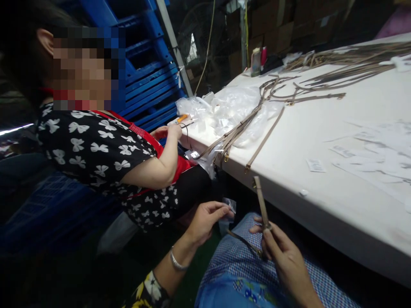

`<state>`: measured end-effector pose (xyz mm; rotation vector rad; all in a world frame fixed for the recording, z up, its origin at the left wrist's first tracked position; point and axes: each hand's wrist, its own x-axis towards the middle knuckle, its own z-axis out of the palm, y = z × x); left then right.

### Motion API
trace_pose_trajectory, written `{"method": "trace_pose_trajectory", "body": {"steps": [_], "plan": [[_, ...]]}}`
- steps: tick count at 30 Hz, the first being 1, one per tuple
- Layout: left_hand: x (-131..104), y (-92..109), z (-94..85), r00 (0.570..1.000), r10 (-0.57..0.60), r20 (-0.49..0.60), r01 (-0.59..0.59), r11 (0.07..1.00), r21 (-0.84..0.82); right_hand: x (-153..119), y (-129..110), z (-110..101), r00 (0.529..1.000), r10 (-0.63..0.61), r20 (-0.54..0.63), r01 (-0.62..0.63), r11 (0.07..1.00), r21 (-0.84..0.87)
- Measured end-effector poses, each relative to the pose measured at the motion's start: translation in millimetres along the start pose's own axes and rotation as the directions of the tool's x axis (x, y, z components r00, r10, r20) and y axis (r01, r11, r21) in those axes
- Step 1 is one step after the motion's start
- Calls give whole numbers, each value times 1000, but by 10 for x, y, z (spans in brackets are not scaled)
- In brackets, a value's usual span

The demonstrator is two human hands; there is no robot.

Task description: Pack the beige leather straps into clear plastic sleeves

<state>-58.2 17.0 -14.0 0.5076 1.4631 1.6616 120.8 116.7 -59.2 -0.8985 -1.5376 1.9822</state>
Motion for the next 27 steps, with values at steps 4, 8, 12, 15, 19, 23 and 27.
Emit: {"method": "trace_pose_trajectory", "body": {"steps": [4,8,12,15,19,23,27], "plan": [[-125,46,6,995,31,99,-53,973,224,82,-215,91,1000,7,29,-10,993,117],[-171,66,3,987,11,159,-65,938,340,143,-362,174,994,20,104,-15,999,-45],[-152,85,-16,980,-11,199,-68,918,390,139,-437,234,984,40,171,-14,989,-150],[-167,76,-16,989,51,139,-100,920,379,171,-428,280,990,96,107,-76,982,-172],[-289,-142,41,967,196,-160,-141,944,298,273,-340,332,993,71,-97,-71,997,-1],[-389,-467,217,993,-121,9,120,991,62,307,-270,408,984,72,-164,-37,978,207],[-313,-538,407,989,-137,54,147,923,-356,235,-195,467,976,135,-171,-71,939,336]]}}
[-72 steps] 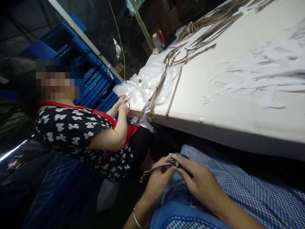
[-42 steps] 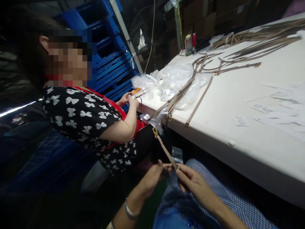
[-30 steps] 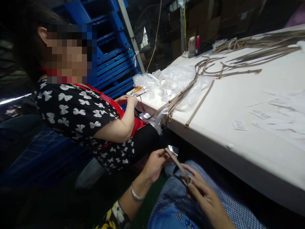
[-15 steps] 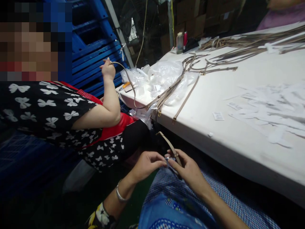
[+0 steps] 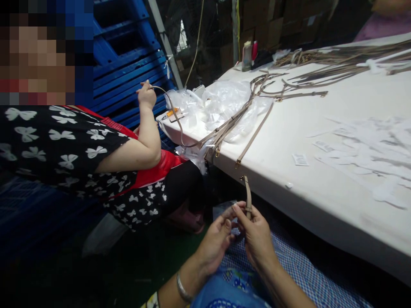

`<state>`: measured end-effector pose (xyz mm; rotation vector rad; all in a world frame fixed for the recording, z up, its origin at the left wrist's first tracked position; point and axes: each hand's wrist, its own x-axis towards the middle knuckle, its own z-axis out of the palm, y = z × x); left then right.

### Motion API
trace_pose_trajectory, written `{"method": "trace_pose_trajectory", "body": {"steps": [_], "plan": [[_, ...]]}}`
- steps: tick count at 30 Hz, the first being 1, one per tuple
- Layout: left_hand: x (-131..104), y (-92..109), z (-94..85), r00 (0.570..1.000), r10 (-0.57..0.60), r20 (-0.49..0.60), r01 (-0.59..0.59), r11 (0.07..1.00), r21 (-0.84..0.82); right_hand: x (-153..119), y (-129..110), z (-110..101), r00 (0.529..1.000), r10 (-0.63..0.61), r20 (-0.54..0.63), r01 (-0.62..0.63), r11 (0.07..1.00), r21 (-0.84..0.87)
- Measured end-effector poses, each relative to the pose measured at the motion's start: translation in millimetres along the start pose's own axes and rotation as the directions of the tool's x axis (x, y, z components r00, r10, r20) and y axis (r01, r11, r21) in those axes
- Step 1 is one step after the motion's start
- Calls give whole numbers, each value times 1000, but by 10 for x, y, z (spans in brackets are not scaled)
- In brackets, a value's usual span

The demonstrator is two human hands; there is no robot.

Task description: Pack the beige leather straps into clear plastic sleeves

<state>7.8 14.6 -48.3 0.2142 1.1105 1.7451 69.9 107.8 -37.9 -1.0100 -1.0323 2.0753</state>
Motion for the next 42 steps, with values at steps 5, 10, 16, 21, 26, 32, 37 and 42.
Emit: {"method": "trace_pose_trajectory", "body": {"steps": [5,10,16,21,26,32,37,42], "plan": [[161,28,61,993,5,-115,-46,933,-357,-58,97,-69,999,35,5,-35,999,-16],[227,99,-42,966,72,-247,-123,973,-196,-67,52,-174,996,-26,80,34,994,-102],[221,207,-183,950,-2,-312,-44,989,-139,-39,-97,-295,975,-31,220,45,997,-60],[180,228,-254,940,-59,-336,14,991,-135,-4,-216,-381,983,-71,171,83,994,-68],[177,273,-294,938,-93,-332,48,989,-141,-64,-311,-447,985,-45,165,94,949,-300],[176,327,-332,952,-97,-292,40,980,-193,-179,-248,-445,952,-76,295,167,941,-294],[161,347,-348,956,-96,-277,44,981,-188,-252,-332,-436,953,-115,279,238,854,-463],[173,322,-383,944,-80,-319,34,988,-148,-263,-403,-431,965,-187,182,250,864,-437]]}}
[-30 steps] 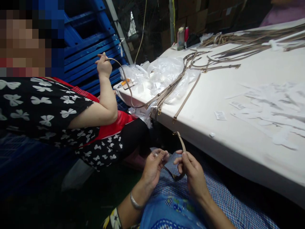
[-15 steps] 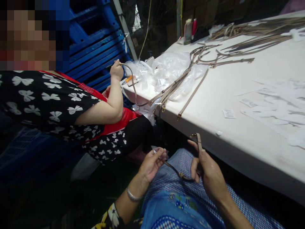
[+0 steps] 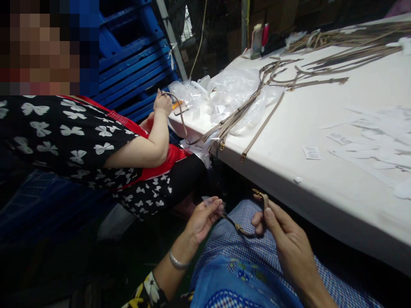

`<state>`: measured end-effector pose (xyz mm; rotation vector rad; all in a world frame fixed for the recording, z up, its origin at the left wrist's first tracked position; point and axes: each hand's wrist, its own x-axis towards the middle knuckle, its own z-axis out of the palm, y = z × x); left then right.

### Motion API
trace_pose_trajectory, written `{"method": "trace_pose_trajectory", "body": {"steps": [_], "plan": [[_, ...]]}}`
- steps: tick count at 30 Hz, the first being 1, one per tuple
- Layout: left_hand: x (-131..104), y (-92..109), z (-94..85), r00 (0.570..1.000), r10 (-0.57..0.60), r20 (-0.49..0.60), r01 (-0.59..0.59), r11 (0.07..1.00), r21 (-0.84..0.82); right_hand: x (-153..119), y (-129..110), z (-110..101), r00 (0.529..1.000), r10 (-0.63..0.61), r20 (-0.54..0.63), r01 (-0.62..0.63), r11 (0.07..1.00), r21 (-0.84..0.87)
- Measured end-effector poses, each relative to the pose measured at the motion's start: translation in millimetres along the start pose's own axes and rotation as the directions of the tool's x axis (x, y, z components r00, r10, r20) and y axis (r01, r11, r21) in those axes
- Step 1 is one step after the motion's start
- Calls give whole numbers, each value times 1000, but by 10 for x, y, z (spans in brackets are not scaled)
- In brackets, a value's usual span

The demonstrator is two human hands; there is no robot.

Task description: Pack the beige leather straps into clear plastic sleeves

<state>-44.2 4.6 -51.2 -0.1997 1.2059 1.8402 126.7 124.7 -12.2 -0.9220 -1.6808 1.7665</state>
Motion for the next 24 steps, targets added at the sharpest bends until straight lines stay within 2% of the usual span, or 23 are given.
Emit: {"method": "trace_pose_trajectory", "body": {"steps": [4,9,16,24], "plan": [[10,-5,-2,1000,7,-23,-7,1000,-4,-8,73,-8,1000,4,-12,-3,995,101],[-7,18,26,1000,-24,19,24,999,-29,-23,105,47,996,51,74,-44,995,-93],[-16,-4,23,998,-13,69,15,999,-32,-23,93,221,994,-39,102,72,933,-353],[-35,-6,29,999,-27,27,27,1000,-15,11,140,270,987,-142,78,162,884,-439]]}}
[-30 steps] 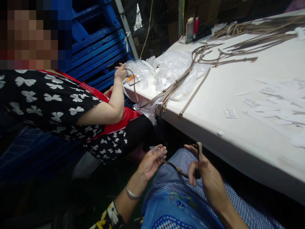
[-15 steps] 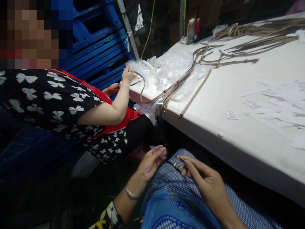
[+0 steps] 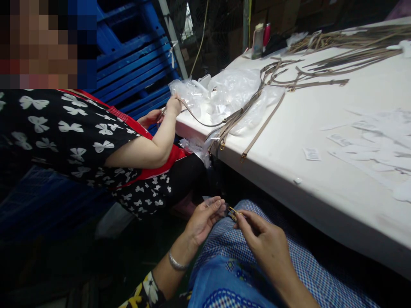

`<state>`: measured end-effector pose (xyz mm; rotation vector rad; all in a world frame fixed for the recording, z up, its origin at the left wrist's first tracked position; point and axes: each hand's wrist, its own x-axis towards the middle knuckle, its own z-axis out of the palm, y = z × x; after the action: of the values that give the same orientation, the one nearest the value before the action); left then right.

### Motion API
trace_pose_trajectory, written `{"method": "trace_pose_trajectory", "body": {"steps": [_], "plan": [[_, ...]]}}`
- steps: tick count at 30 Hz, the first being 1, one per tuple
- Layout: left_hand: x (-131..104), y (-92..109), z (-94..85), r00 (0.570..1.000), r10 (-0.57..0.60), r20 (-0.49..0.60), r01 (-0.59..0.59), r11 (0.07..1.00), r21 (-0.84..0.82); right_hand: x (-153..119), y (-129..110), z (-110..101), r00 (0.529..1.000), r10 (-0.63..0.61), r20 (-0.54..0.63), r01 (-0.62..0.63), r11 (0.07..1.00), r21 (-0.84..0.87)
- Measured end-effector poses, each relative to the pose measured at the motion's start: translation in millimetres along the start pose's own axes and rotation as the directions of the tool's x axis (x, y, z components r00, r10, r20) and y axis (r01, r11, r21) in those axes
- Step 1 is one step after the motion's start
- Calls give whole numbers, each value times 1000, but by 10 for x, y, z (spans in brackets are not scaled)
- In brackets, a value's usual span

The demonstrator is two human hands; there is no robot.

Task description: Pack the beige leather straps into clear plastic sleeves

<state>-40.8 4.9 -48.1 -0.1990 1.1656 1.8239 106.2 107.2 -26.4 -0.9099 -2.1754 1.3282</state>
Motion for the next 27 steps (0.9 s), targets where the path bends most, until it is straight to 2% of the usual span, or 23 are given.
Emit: {"method": "trace_pose_trajectory", "body": {"steps": [7,17,22,27], "plan": [[25,-24,-22,999,16,39,-16,1000,2,-4,0,-4,999,-10,-39,10,1000,-14],[1,10,5,998,67,6,-67,997,28,-25,-41,22,996,16,90,-12,999,-44],[-29,-13,2,994,95,49,-100,990,97,5,-12,43,992,38,117,-31,998,-56],[-113,29,60,991,99,91,-111,984,138,96,-142,65,978,-16,208,20,1000,-18]]}}
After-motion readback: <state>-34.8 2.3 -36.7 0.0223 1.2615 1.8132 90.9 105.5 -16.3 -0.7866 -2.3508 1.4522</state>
